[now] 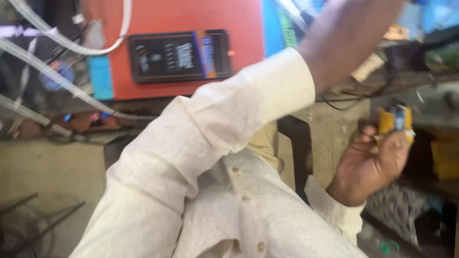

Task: The person opens a yellow adhesive tube using a small pointed tool, wipes the tube opening with a cloth, then squeezes adhesive onto a replacement phone screen and along the frame of a disassembled phone body, holding the screen in one hand while applying glue with the other.

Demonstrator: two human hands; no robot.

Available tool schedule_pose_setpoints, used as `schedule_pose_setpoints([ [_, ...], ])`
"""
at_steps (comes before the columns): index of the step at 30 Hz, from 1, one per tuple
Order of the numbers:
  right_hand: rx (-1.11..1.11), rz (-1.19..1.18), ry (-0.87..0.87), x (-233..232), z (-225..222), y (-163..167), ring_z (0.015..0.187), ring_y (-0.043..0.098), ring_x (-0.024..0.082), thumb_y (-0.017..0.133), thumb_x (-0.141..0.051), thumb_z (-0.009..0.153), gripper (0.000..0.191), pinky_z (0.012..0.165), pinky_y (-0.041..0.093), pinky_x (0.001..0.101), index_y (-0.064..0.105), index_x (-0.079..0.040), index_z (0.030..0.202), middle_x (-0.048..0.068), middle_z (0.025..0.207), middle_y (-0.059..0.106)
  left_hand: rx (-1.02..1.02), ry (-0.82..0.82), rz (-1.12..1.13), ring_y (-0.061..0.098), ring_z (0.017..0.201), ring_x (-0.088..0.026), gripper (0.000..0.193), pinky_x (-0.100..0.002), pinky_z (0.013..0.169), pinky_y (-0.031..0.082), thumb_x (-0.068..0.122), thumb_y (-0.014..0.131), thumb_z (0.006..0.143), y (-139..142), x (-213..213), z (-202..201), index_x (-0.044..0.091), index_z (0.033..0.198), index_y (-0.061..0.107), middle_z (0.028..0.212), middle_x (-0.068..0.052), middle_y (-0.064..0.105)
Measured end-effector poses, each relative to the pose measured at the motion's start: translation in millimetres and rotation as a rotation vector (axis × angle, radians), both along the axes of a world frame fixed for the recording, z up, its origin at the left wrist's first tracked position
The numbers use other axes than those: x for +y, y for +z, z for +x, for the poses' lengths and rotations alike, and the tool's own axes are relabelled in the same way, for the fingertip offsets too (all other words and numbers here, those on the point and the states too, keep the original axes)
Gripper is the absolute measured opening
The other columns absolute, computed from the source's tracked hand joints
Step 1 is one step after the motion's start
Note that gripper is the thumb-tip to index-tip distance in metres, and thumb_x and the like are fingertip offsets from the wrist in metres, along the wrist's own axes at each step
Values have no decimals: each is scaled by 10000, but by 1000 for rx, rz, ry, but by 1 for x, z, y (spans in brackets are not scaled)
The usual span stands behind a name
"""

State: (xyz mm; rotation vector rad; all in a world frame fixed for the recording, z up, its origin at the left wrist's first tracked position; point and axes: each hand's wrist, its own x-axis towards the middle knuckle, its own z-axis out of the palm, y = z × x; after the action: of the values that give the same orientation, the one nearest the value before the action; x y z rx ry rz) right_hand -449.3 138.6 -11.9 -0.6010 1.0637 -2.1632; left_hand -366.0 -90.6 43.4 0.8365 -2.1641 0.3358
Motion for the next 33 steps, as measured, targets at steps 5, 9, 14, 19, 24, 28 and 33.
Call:
schedule_pose_setpoints([
  [5, -38, 20, 79, -16, 14, -3, 901, 610, 178, 695, -146, 1134, 334, 834, 535, 252, 510, 43, 1337, 151, 1155, 609, 273, -401, 437, 683, 808, -202, 313, -358, 680, 538, 92, 688, 915, -6, 56, 103, 107, 1210, 585, 937, -15, 650],
  [9, 35, 93, 198, -41, 47, 18, 921, 625, 194, 675, -64, 1095, 254, 851, 540, 286, 537, 38, 1282, 149, 1131, 618, 167, -221, 661, 688, 1055, -257, 311, -420, 929, 527, 176, 799, 953, 27, 58, 229, 178, 1231, 659, 1136, -38, 709],
  [14, 236, 205, 314, -88, 103, 51, 991, 694, 198, 678, -19, 975, 272, 911, 610, 315, 539, -41, 1208, 93, 1106, 634, -36, -54, 559, 558, 1253, -401, 879, -513, 1072, 403, 342, 922, 739, 44, 25, 338, -11, 1413, 481, 1324, -222, 608],
  [19, 849, 414, 229, -162, 142, 70, 813, 516, 167, 782, -5, 1093, 243, 745, 425, 300, 571, -1, 1213, 115, 1058, 611, -118, -162, 689, 589, 1233, -384, 963, -529, 1106, 385, 374, 929, 787, 45, 2, 367, 24, 1529, 426, 1306, -180, 623],
  [24, 1602, 406, 16, -195, 180, 107, 1107, 633, 290, 874, -184, 1028, 418, 1015, 479, 459, 596, -36, 1302, 132, 1207, 646, 26, -251, 677, 597, 1199, -371, 1052, -480, 1074, 451, 314, 958, 750, 47, -1, 375, 43, 1551, 334, 1330, -169, 602],
  [28, 1833, 20, 322, -193, 199, 123, 1306, 494, 431, 915, -376, 768, 832, 1130, 354, 535, 512, 38, 1367, 246, 1388, 534, 140, -334, 687, 603, 1222, -363, 1106, -432, 1060, 503, 216, 970, 768, 45, 2, 387, 48, 1590, 249, 1364, -166, 576],
  [33, 1698, 82, 677, -205, 203, 114, 1368, 545, 369, 920, -311, 739, 914, 1172, 425, 518, 488, -26, 1492, 142, 1469, 534, 326, -510, 705, 566, 1346, -306, 1043, -344, 1099, 570, 173, 943, 896, 59, 6, 390, 92, 1578, 158, 1473, -167, 503],
])
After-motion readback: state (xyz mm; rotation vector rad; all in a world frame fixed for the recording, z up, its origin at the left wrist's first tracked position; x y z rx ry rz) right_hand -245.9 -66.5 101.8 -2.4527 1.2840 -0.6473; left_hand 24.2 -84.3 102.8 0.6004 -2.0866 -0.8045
